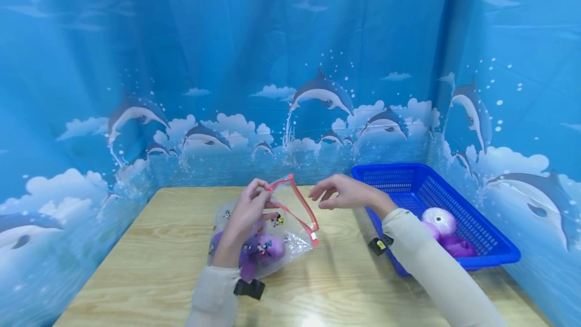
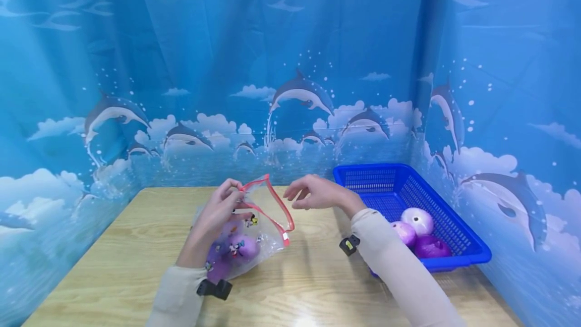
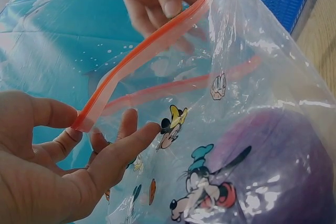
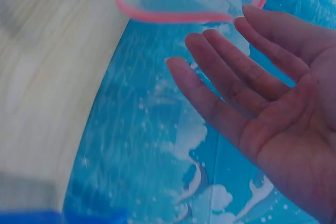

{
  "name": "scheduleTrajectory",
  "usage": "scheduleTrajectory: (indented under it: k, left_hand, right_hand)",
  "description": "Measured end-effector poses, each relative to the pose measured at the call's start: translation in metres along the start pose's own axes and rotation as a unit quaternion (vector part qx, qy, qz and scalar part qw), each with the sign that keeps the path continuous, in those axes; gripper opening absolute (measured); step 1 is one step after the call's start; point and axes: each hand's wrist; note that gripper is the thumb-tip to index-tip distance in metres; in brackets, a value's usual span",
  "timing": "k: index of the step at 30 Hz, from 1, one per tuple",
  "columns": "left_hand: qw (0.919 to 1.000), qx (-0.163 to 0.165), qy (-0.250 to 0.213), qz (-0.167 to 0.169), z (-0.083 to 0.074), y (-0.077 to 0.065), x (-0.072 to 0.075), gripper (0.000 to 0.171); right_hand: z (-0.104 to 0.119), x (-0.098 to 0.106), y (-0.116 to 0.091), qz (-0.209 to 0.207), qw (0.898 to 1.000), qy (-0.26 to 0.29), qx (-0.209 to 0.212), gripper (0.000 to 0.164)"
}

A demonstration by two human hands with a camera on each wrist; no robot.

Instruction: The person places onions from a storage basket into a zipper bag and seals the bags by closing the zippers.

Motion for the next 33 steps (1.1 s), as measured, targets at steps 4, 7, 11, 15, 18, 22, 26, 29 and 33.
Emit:
scheduleTrajectory:
  k: [4,7,11,15,18,22,26,29,33]
  left_hand:
    - [1.0000,0.001,0.002,0.001,0.000,0.000,0.000,0.012]
    - [1.0000,0.001,0.003,0.001,-0.001,0.000,0.000,0.014]
    - [1.0000,0.002,0.002,0.000,-0.002,0.000,0.000,0.013]
    - [1.0000,0.003,0.004,-0.001,-0.002,0.000,0.000,0.012]
    - [1.0000,0.003,0.008,-0.001,-0.002,0.000,0.000,0.012]
    - [1.0000,0.002,0.009,0.000,-0.001,0.000,0.000,0.010]
    - [0.9999,-0.001,0.011,0.001,0.000,-0.001,0.000,0.010]
    - [0.9999,-0.002,0.013,0.001,0.000,-0.001,0.000,0.011]
    - [0.9999,0.000,0.014,-0.001,0.000,0.000,-0.001,0.011]
  right_hand:
    - [-0.004,0.011,-0.016,0.011,0.999,-0.025,-0.034,0.030]
    - [-0.008,0.020,-0.028,0.019,0.997,-0.045,-0.052,0.030]
    - [-0.013,0.031,-0.046,0.021,0.994,-0.079,-0.066,0.031]
    - [-0.021,0.042,-0.064,0.023,0.991,-0.102,-0.080,0.034]
    - [-0.028,0.050,-0.077,0.027,0.989,-0.111,-0.092,0.035]
    - [-0.040,0.059,-0.092,0.038,0.987,-0.117,-0.107,0.035]
    - [-0.055,0.066,-0.104,0.042,0.981,-0.127,-0.137,0.036]
    - [-0.065,0.071,-0.112,0.047,0.976,-0.130,-0.167,0.036]
    - [-0.077,0.075,-0.122,0.066,0.968,-0.106,-0.216,0.040]
Point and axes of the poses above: each hand's wrist, its own y-axis towards the middle knuckle, its own x-axis out of the back of the hand, z = x × y, and after that the axes turned 4 degrees about -x, right-handed
